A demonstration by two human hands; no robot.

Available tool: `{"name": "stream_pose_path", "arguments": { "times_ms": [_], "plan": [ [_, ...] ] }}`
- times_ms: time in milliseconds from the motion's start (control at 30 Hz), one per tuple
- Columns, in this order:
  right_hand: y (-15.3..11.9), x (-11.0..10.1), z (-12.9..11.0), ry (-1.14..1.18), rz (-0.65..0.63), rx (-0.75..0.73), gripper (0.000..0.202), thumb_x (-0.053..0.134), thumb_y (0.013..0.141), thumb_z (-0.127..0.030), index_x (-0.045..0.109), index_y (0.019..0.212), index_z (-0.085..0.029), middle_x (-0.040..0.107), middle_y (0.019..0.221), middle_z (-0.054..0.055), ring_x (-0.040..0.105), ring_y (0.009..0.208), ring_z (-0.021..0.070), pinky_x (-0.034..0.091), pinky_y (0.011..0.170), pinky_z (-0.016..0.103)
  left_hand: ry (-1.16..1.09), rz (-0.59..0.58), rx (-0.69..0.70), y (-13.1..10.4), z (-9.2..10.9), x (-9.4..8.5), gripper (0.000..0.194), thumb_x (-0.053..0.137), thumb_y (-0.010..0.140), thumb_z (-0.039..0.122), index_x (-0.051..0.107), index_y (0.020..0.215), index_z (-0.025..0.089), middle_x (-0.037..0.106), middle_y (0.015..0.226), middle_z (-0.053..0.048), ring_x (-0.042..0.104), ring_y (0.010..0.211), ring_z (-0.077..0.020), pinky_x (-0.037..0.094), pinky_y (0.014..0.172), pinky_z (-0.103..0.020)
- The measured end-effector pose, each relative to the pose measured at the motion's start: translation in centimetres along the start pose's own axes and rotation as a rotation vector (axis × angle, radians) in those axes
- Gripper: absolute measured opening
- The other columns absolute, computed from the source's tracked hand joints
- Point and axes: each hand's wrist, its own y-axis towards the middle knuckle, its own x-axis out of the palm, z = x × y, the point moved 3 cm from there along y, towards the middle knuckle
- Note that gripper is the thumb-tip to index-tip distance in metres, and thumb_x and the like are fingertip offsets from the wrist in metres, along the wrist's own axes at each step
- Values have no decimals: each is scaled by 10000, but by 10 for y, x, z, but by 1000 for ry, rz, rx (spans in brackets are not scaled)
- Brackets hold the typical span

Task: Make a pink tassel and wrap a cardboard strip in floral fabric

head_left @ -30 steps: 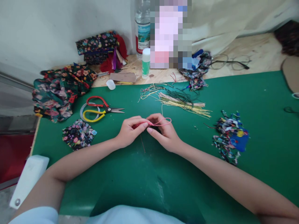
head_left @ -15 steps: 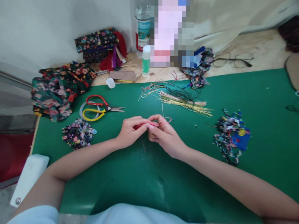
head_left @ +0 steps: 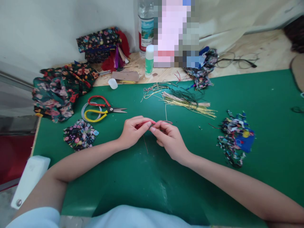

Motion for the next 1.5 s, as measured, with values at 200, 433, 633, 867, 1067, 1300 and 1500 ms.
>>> {"name": "stream_pose_path", "arguments": {
  "times_ms": [200, 433, 633, 867, 1067, 1300, 1500],
  "plan": [
    [-5, -6, -9, -733, 102, -672, 166, 538, 949, -192, 681, 867, -209, 677, 728, 21, 594, 671, 123, 474, 647, 260, 28, 1, 11, -1, 1, 0, 186, 641, 889, 304, 792, 861, 198, 758, 768, -20, 663, 686, -103, 511, 652, -220],
    [-4, -14, -6, -1187, 96, -872, 262, 489, 968, -220, 742, 923, -270, 656, 628, 24, 532, 570, 129, 375, 520, 291, 82, 2, -2, -3, 2, 0, 205, 627, 896, 315, 782, 841, 192, 769, 793, -28, 683, 723, -114, 520, 676, -223],
    [-5, -14, -9, -1185, 122, -893, 161, 585, 948, -270, 727, 956, -346, 641, 643, 3, 443, 562, 153, 300, 523, 358, 68, 20, -45, -4, 0, 0, 201, 628, 891, 307, 774, 825, 186, 782, 832, -38, 705, 764, -129, 542, 722, -237],
    [-3, -14, -13, -1221, 171, -934, 138, 576, 963, -227, 656, 939, -336, 745, 980, -40, 656, 911, 146, 325, 697, 365, 84, 7, 15, -2, 4, 0, 217, 623, 903, 309, 756, 797, 175, 759, 775, -28, 668, 692, -106, 501, 652, -214],
    [-2, -13, -12, -1178, 66, -1114, 199, 490, 967, -128, 652, 1024, -229, 721, 1012, 78, 640, 906, 179, 479, 780, 343, 174, -18, 75, -1, 8, 0, 253, 587, 926, 301, 744, 786, 162, 698, 685, -14, 598, 633, -88, 457, 620, -208],
    [2, -15, -14, -955, 89, -1021, 184, 541, 934, -71, 610, 1053, -194, 692, 966, 82, 651, 870, 155, 552, 755, 269, 199, -123, 117, 0, 7, 0, 278, 527, 973, 281, 724, 831, 147, 683, 695, -5, 585, 620, -68, 454, 615, -179],
    [6, -18, -14, -828, 115, -971, 152, 582, 912, -52, 605, 962, -194, 690, 903, 51, 665, 838, 134, 553, 739, 251, 293, -130, 217, -1, 10, 1, 244, 527, 968, 217, 732, 868, 133, 677, 684, -6, 586, 626, -68, 453, 619, -170]
  ]
}}
